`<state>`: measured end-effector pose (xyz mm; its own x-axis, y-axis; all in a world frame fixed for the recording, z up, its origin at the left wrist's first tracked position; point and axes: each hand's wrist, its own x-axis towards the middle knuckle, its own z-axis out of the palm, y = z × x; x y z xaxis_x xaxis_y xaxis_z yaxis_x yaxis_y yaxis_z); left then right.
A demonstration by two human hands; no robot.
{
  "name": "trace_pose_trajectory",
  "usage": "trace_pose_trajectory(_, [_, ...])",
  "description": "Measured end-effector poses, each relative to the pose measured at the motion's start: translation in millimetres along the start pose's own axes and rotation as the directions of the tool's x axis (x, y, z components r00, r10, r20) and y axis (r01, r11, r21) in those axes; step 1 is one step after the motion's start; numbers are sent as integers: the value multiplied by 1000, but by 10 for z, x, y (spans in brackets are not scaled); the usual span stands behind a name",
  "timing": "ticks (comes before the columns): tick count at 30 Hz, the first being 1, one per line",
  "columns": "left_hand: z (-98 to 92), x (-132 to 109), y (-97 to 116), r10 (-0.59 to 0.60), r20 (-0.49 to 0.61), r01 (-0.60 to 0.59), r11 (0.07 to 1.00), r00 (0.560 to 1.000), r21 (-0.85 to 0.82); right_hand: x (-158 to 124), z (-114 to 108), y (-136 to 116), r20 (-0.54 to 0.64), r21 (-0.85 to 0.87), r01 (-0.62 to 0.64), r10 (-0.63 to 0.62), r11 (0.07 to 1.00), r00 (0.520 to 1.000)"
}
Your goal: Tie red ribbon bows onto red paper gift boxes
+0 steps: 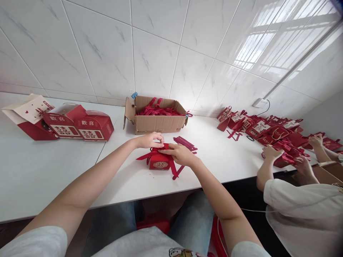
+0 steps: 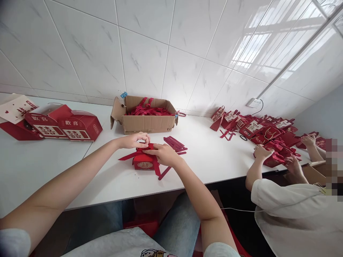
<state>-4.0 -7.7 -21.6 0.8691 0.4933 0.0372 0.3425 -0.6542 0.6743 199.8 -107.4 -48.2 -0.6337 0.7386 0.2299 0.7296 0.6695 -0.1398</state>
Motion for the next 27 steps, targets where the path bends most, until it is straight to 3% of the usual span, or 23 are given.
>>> trace_pose_trajectory(7, [96, 20, -115, -2, 11, 3, 997, 1000, -75, -27, 26, 41, -5, 206, -44, 46, 978, 999])
trace_pose_trajectory(14, [135, 1, -127, 23, 0, -23, 968, 1000, -249, -33, 74, 62, -61, 282, -20, 39, 959, 997])
trace_pose_trajectory(20, [261, -7, -161, 5, -162, -32, 986, 987, -164, -40, 61, 37, -11, 359, -21, 26, 933, 1000])
trace_pose_trajectory(27, [343, -48, -245, -37, -272, -3, 989, 962, -148, -49, 75, 47, 3, 288, -19, 19, 958, 1000])
